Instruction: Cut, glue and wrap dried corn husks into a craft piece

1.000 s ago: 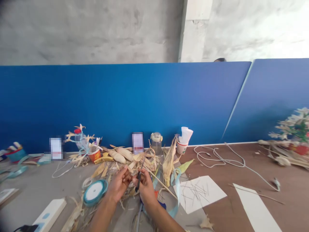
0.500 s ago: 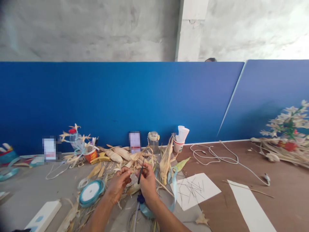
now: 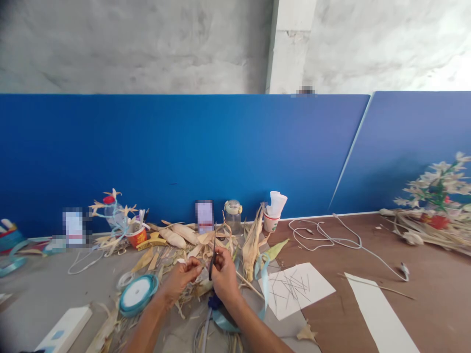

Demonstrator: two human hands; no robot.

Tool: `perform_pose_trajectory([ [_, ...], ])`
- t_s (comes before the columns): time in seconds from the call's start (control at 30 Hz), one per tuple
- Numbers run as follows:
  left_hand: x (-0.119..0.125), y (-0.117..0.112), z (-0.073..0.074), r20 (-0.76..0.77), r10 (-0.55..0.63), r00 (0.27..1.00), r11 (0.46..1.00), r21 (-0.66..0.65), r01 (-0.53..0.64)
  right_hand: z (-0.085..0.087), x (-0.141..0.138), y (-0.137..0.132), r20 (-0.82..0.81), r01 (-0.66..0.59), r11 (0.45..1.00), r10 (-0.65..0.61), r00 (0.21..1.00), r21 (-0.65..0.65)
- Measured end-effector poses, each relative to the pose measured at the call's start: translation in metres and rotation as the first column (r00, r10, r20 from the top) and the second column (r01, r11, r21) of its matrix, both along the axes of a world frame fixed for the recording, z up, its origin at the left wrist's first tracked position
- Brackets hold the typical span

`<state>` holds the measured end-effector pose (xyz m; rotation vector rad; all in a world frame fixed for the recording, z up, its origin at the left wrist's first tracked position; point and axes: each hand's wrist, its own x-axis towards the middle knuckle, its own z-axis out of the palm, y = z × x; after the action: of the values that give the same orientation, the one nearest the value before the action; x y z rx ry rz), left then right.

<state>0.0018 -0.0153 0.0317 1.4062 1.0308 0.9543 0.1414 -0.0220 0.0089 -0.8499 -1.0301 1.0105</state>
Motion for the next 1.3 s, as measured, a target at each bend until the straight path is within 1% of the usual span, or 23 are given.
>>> perform_pose_trajectory([
  [0.07, 0.002, 0.000, 0.000, -0.010, -0.014, 1.000, 1.000, 0.017, 0.014, 0.001, -0.001, -0.001, 0.007, 0.009, 1.000, -0.009, 1.000, 0.011],
  [0.13, 0.003, 0.001, -0.003, 0.004, 0.003, 1.000, 1.000, 0.013, -0.003, 0.001, 0.000, 0.000, 0.013, 0.039, 0.999, -0.040, 0.999, 0.020],
  [0.2, 0.004, 0.002, -0.008, 0.066, 0.089, 0.994, 0.996, -0.014, -0.089, -0.001, 0.001, 0.002, 0.002, 0.094, 0.995, -0.094, 0.996, 0.017],
  [0.23, 0.004, 0.003, -0.010, 0.119, 0.159, 0.980, 0.987, -0.037, -0.156, -0.002, 0.001, 0.002, -0.009, 0.117, 0.993, -0.117, 0.993, 0.013],
  [0.3, 0.004, 0.004, -0.013, 0.249, 0.302, 0.920, 0.953, -0.108, -0.284, -0.004, 0.000, 0.001, -0.026, 0.125, 0.992, -0.125, 0.992, 0.011],
  [0.37, 0.004, 0.004, -0.012, 0.383, 0.390, 0.837, 0.920, -0.190, -0.342, -0.005, -0.004, -0.003, -0.009, 0.068, 0.997, -0.068, 0.998, 0.022],
  [0.43, 0.004, 0.003, -0.008, 0.488, 0.412, 0.770, 0.911, -0.254, -0.327, -0.006, -0.011, -0.010, 0.043, -0.025, 0.999, 0.024, 0.999, 0.025],
  [0.5, 0.006, 0.000, -0.003, 0.555, 0.413, 0.722, 0.909, -0.297, -0.292, -0.006, -0.018, -0.017, 0.100, -0.106, 0.994, 0.104, 0.990, 0.020],
  [0.57, 0.009, -0.002, 0.000, 0.588, 0.411, 0.696, 0.910, -0.315, -0.271, -0.006, -0.024, -0.022, 0.157, -0.154, 0.988, 0.149, 0.976, 0.020],
  [0.67, 0.013, -0.004, 0.002, 0.598, 0.412, 0.687, 0.909, -0.319, -0.268, -0.007, -0.027, -0.025, 0.231, -0.170, 0.985, 0.162, 0.959, 0.013],
  [0.9, 0.018, -0.007, 0.000, 0.591, 0.394, 0.704, 0.914, -0.334, -0.231, -0.015, -0.024, -0.022, 0.347, -0.122, 0.993, 0.114, 0.931, 0.000],
  [1.07, 0.020, -0.009, 0.002, 0.571, 0.413, 0.709, 0.903, -0.357, -0.239, -0.014, -0.023, -0.022, 0.359, -0.119, 0.993, 0.115, 0.926, -0.012],
  [1.2, 0.021, -0.010, 0.003, 0.576, 0.388, 0.719, 0.914, -0.343, -0.219, -0.012, -0.023, -0.023, 0.347, -0.098, 0.995, 0.095, 0.933, -0.010],
  [1.3, 0.021, -0.009, 0.001, 0.576, 0.373, 0.727, 0.920, -0.332, -0.209, -0.011, -0.023, -0.023, 0.328, -0.103, 0.995, 0.101, 0.939, -0.010],
])
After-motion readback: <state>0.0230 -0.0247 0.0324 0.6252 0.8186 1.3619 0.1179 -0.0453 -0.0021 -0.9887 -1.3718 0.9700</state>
